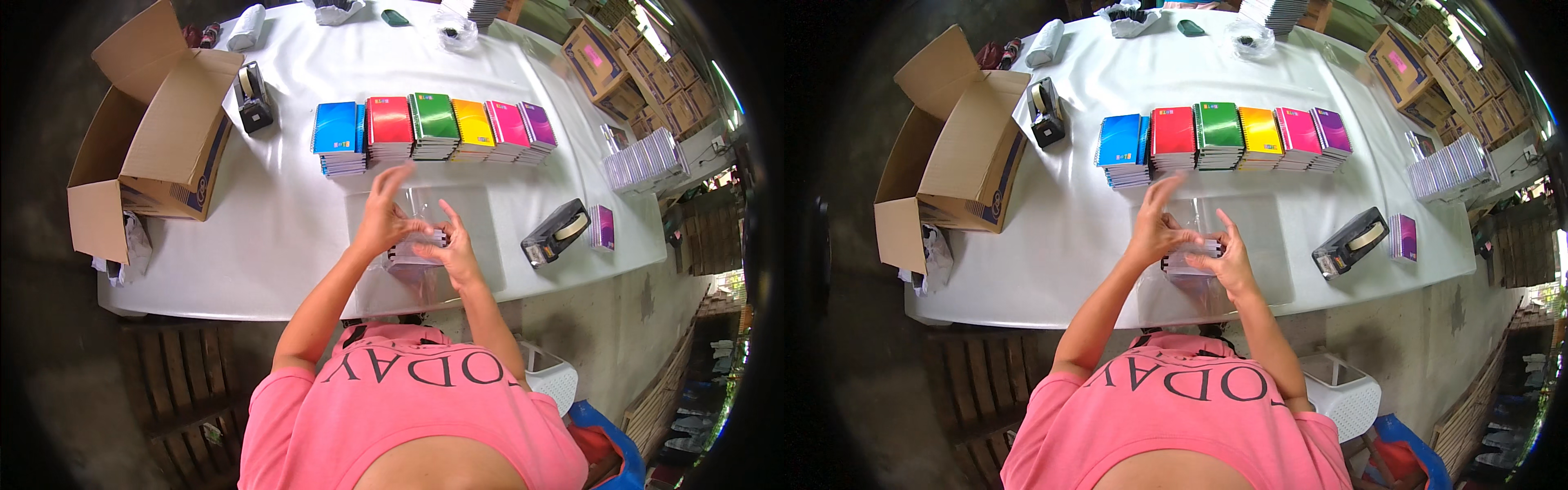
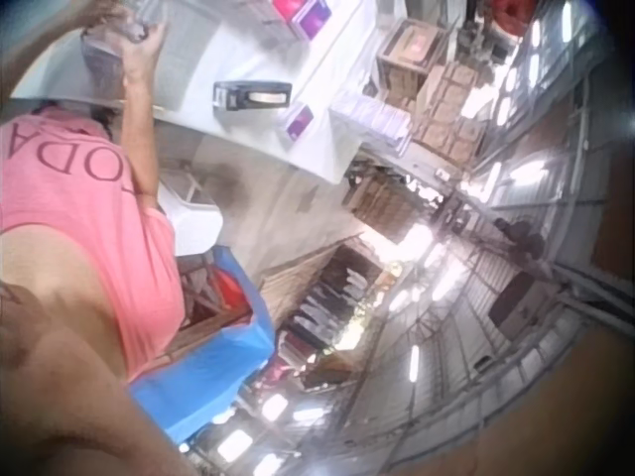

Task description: The person picks up notebooks of various colors, places them into plastic sleeves, applies tape from a dispenser to seal the bags, and stacks the packaged sets.

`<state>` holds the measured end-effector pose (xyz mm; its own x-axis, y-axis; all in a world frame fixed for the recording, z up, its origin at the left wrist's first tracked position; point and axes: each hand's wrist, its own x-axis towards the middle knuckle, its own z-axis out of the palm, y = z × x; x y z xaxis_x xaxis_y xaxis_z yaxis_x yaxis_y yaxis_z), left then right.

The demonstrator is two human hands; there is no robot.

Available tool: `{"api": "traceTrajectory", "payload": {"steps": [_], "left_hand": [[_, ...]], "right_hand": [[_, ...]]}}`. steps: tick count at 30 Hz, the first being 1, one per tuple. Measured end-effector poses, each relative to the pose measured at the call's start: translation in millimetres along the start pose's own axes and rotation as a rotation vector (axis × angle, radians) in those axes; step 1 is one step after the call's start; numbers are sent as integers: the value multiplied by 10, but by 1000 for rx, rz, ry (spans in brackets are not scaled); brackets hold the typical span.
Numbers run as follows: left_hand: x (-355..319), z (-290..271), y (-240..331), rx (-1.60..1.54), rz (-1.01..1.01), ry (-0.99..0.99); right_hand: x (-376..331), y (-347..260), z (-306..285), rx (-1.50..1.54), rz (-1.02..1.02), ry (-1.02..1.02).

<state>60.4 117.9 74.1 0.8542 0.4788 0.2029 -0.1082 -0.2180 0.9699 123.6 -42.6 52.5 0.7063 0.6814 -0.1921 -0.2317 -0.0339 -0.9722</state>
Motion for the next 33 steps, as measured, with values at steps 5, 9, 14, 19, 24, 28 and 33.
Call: {"api": "traceTrajectory", "payload": {"steps": [5, 9, 14, 19, 24, 28, 33], "left_hand": [[-190, -159, -151, -6, -297, -309], [-215, -153, -118, -2, -353, -247], [-187, -142, -111, 88, -296, -274], [-136, -152, -109, 107, -296, -321], [-162, -176, -164, 79, -379, -307], [-97, -128, -110, 192, -396, -301], [-77, -180, -169, 43, -373, -349]], "right_hand": [[90, -171, -172, 168, 136, -184], [227, -171, -464, 114, 280, -250], [535, -235, -339, 42, 271, -294], [590, -308, -193, -50, -246, -235], [129, -729, 120, 352, -23, 99], [58, -394, 25, -293, 37, -37], [223, -265, -107, -318, 88, -78]]}}
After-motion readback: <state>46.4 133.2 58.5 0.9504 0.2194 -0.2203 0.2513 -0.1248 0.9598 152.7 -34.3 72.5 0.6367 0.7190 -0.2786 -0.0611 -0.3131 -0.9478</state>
